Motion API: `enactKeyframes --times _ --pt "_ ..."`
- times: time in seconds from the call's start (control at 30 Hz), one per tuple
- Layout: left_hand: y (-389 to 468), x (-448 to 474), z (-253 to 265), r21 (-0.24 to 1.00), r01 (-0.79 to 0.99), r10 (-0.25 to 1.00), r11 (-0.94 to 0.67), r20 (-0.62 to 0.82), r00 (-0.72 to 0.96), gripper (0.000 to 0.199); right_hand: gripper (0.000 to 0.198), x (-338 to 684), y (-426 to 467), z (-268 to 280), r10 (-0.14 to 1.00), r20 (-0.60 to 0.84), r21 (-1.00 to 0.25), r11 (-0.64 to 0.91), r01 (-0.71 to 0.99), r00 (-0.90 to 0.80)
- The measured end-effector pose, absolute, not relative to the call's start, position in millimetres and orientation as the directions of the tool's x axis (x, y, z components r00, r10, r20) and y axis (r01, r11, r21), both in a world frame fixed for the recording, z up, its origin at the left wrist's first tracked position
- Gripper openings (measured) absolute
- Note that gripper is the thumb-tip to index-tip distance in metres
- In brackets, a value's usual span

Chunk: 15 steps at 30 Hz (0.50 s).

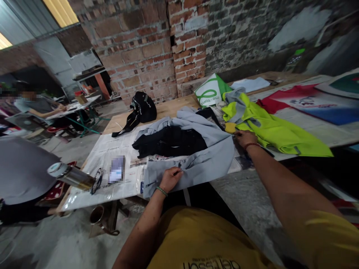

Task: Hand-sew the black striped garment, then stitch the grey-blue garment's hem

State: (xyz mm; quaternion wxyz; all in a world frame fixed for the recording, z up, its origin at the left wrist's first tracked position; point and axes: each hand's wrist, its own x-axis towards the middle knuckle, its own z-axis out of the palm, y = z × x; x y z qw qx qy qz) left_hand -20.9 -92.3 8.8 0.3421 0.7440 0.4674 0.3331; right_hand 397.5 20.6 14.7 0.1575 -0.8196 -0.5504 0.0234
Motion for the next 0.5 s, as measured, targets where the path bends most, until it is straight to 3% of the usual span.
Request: enactKeyframes --times 0.23,0.5 --pt "-92 -20 9 0.814 0.479 0.925 -0.33 0.177 0.336 0.019 0.036 387 11 18 0.945 0.168 -0.13 -0.261 0.956 0.281" --pt "-91 -21 6 0.807 0.483 0.925 -0.339 0.193 0.326 0.018 0.034 396 24 26 0.972 0.092 -0.123 -0.205 0.971 0.217"
